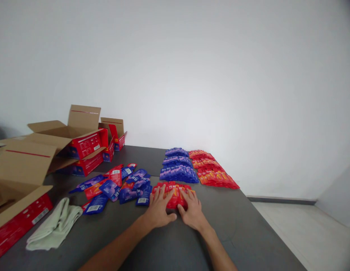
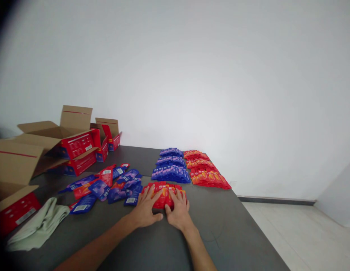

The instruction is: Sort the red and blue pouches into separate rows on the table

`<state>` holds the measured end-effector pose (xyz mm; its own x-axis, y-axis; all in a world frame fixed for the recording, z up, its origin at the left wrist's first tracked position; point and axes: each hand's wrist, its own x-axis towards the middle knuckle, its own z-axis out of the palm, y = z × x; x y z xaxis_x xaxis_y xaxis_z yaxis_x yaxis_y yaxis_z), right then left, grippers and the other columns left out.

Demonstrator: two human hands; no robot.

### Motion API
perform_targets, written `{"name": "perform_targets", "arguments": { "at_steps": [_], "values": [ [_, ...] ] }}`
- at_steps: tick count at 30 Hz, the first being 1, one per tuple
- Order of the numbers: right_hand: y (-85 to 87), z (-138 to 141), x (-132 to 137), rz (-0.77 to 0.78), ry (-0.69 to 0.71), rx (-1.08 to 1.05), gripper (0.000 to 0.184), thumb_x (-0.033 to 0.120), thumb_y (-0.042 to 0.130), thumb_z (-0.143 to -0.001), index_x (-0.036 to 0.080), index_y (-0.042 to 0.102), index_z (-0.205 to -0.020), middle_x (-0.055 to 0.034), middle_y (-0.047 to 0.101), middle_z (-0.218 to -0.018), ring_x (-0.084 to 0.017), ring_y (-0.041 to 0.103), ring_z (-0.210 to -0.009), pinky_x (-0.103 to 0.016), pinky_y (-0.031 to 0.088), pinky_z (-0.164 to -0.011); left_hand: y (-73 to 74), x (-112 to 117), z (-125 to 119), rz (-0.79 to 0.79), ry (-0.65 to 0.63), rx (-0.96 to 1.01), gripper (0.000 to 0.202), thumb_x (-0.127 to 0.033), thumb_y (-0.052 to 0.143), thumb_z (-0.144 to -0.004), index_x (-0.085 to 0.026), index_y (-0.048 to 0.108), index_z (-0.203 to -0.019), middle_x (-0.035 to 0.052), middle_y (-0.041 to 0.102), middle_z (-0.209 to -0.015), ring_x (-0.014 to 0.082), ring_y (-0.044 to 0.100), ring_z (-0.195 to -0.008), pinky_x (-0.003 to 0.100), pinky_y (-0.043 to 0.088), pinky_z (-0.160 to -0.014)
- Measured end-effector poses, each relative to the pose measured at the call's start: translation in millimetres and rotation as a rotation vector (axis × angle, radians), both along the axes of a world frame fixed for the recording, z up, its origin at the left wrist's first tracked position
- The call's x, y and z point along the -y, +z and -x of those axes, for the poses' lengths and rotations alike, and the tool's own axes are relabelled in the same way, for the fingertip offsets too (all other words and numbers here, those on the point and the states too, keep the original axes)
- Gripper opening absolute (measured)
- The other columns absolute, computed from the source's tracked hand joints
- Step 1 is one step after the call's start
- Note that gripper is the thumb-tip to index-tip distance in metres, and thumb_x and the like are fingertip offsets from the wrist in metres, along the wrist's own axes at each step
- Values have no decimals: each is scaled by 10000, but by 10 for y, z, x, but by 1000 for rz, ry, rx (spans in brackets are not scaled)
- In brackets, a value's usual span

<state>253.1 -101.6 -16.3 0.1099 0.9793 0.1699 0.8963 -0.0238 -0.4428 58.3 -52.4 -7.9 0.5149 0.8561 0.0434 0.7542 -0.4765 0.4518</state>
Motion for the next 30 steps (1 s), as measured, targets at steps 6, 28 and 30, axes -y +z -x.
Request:
{"name": "perform_targets", "arguments": {
  "at_steps": [6, 28, 30],
  "values": [
    [-74, 60, 50, 122, 6, 51, 879, 394, 643, -752, 414, 173, -1494, -4, 52, -1600, -343, -26, -1451, -621, 131, -1094, -9, 62, 16, 43, -8, -31, 971, -551, 613, -682, -359, 151, -1514, 56, 37, -1613, 398, -27, -1452, 644, -8, -1105],
    [443, 1149, -579, -239, 155, 59, 560, 183, 466, -782, 206, 538, -1338, -56, 473, -1419, -267, 328, -1356, -433, 276, -1116, 80, -415, 854, -360, 298, 55, 540, -386, 408, -899, -155, 456, -1385, 146, 462, -1425, 284, 376, -1338, 475, 246, -1126],
    [372, 1354, -700, -245, 174, 29, 521, 177, 440, -808, 190, 560, -1314, -63, 512, -1381, -254, 374, -1325, -415, 286, -1115, 41, -493, 1030, -386, 346, 25, 499, -352, 423, -891, -152, 498, -1342, 148, 491, -1394, 287, 398, -1317, 474, 261, -1114]
  ]
}}
